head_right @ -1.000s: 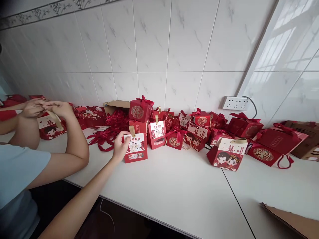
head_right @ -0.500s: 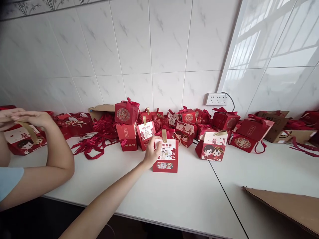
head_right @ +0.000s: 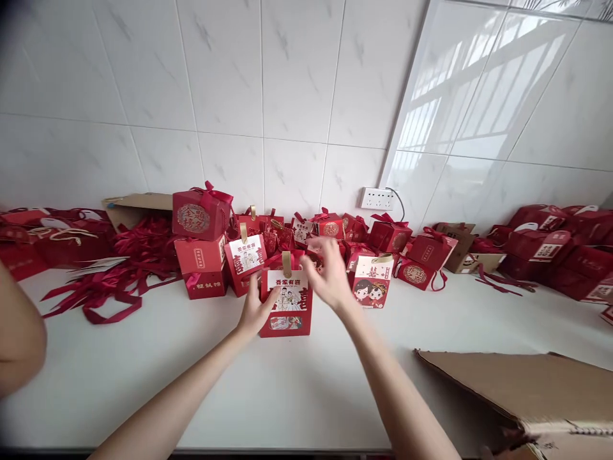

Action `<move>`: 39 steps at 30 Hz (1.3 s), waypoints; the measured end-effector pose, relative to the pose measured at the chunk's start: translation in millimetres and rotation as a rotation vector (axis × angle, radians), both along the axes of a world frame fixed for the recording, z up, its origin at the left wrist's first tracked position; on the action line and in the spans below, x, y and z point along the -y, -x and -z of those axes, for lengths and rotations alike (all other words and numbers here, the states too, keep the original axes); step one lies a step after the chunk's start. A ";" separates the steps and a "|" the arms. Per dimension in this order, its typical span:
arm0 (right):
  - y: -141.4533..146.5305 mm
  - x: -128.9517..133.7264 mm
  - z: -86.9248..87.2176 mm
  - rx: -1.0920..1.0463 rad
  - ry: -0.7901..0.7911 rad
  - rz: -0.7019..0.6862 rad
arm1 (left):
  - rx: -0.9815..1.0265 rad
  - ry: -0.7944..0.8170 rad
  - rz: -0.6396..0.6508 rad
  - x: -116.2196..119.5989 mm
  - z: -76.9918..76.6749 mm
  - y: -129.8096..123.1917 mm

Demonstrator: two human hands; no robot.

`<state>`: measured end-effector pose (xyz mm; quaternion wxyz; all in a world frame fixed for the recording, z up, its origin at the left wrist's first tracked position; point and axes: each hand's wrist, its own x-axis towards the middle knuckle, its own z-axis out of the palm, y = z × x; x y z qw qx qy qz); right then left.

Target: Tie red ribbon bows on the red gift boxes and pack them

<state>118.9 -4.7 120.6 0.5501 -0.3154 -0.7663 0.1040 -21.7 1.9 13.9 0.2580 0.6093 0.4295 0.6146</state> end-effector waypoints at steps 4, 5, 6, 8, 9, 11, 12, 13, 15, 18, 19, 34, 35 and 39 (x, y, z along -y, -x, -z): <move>-25.0 -18.6 74.7 -0.078 0.078 0.026 | -0.066 0.059 0.051 1.9 1.6 1.3; -20.4 -16.2 83.1 -0.088 0.115 0.021 | -0.068 0.060 0.039 3.0 1.8 0.2; -15.4 -12.2 87.0 -0.106 0.138 0.022 | -0.066 0.060 0.031 4.4 2.2 -1.3; -9.0 -3.0 85.1 -0.133 0.167 0.029 | -0.059 0.069 0.042 7.6 3.4 -4.8; -8.0 0.8 81.5 -0.155 0.183 0.046 | -0.059 0.075 0.055 9.1 4.0 -6.4; -9.2 5.2 73.8 -0.206 0.224 0.103 | -0.063 0.089 0.074 11.1 5.0 -8.5; -10.5 5.7 71.0 -0.220 0.244 0.129 | -0.066 0.094 0.081 11.5 5.2 -8.9; -11.9 5.4 69.2 -0.223 0.258 0.143 | -0.069 0.096 0.090 11.4 5.4 -8.8; -14.1 3.6 68.4 -0.206 0.263 0.144 | -0.071 0.083 0.116 10.3 5.2 -7.6; -17.5 1.3 71.9 -0.194 0.252 0.115 | -0.084 0.062 0.181 8.2 4.2 -4.8; -19.4 0.7 73.9 -0.200 0.240 0.089 | -0.092 0.059 0.196 7.7 3.7 -3.8; -36.3 -30.4 86.1 -1.103 0.763 -0.226 | 0.106 0.298 0.253 -0.8 -3.3 -4.5; -35.3 -31.1 87.1 -1.122 0.780 -0.265 | 0.112 0.216 0.175 0.0 -3.8 -5.4; -26.1 -29.4 97.3 -1.066 0.872 -0.431 | -0.135 -0.303 -0.029 8.7 -9.1 -4.8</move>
